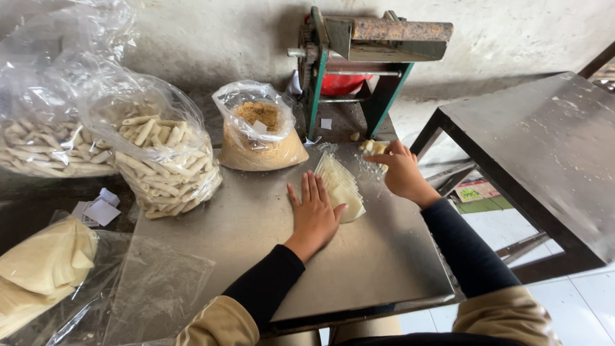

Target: The person assembles samosas by placing a triangular wrapper on the table, adding a granular filling, and folding the wrapper into a sealed triangle. The person repeats this process multiple times, stacking the finished samosas on the table.

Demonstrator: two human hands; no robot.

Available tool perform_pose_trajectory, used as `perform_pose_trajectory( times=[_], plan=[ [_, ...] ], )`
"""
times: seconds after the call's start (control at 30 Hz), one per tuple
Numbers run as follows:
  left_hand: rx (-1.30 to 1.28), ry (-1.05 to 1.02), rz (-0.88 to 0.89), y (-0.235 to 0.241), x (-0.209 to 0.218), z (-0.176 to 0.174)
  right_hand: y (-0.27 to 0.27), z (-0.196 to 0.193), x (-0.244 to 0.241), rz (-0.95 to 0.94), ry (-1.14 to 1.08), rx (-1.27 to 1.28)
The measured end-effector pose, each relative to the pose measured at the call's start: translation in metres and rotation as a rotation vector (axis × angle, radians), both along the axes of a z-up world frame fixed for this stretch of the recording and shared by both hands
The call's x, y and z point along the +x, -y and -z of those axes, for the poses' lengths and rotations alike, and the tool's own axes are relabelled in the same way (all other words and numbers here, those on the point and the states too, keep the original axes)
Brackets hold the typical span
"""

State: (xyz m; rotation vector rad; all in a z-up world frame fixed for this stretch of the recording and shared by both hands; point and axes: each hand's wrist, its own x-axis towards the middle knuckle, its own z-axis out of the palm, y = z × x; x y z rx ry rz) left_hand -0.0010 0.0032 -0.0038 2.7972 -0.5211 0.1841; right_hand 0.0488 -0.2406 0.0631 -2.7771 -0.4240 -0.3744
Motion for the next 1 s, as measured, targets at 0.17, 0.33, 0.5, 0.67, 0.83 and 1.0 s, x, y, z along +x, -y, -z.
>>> perform_pose_trajectory(
  times=[0.17,0.33,0.5,0.67,0.83,1.0],
  plan=[
    [-0.146,0.268,0.012,-0.002,0.0,-0.01,0.031,0.013,-0.064,0.079,-0.145,0.011],
    [-0.227,0.05,0.015,-0.036,-0.005,-0.032,0.02,0.018,-0.128,0.033,0.25,-0.597],
    [-0.281,-0.108,0.112,-0.062,-0.019,-0.043,0.003,-0.005,-0.147,0.006,0.171,-0.848],
    [-0.295,0.056,0.138,-0.052,-0.021,-0.032,-0.035,-0.023,-0.129,-0.212,-0.086,0.225],
    [-0.394,0.086,0.135,-0.044,-0.018,-0.024,-0.095,-0.012,-0.115,-0.242,0.011,0.252],
    [-0.425,0.012,0.144,-0.051,-0.012,-0.021,-0.102,0.007,-0.095,-0.177,-0.053,0.255]
  ],
)
